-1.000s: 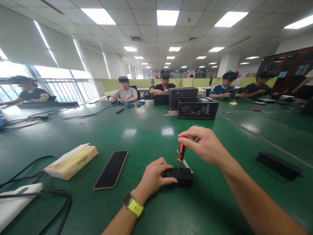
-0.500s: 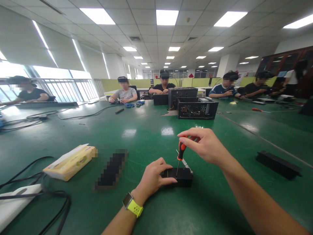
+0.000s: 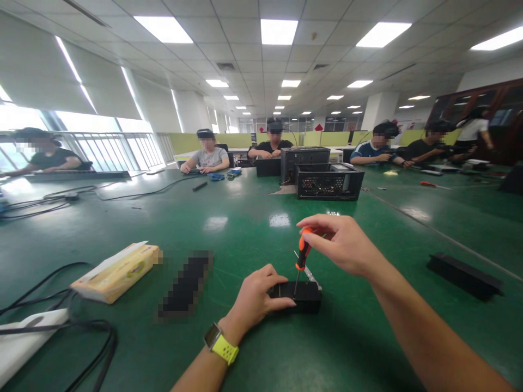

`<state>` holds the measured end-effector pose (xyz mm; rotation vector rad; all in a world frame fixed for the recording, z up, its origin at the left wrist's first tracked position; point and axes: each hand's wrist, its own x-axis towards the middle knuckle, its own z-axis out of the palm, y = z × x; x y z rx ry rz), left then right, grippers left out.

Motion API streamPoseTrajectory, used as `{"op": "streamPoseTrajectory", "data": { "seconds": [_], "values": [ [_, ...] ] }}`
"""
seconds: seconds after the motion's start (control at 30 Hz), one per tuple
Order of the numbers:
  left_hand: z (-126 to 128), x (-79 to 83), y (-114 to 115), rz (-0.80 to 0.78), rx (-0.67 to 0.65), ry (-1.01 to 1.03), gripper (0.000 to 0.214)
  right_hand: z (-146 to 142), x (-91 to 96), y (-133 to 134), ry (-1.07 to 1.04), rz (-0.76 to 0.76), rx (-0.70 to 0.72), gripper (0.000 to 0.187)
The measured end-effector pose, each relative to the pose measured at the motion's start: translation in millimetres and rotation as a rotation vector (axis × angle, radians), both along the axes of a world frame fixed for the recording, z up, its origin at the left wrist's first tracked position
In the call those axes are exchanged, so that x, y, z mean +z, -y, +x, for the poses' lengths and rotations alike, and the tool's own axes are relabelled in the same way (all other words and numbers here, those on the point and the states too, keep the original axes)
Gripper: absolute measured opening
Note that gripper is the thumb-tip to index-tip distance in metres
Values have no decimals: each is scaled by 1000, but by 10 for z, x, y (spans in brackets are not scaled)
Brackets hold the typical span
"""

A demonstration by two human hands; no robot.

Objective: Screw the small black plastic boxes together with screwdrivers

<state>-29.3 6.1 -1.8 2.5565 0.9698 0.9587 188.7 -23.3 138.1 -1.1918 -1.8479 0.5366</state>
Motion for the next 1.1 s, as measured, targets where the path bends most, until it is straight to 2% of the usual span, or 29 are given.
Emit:
{"op": "streamPoseTrajectory", "data": {
  "seconds": [0.13,0.3,0.53,0.77,0.93,1.1],
  "values": [
    [-1,6,4,-4,4,0,48,-14,10,6,-27,-44,31,20],
    [1,20,5,-6,1,5,48,-29,-5,-6,30,58,21,20],
    [10,33,11,-15,8,-8,47,-7,-10,-7,-80,-60,51,22],
    [9,17,0,-6,5,-7,46,-43,-4,4,36,73,21,21],
    [6,11,-1,-4,1,-2,48,-28,-12,-6,-88,-42,43,22],
    [3,8,-1,-10,-5,13,48,-43,-28,-17,6,33,17,23]
  ]
}}
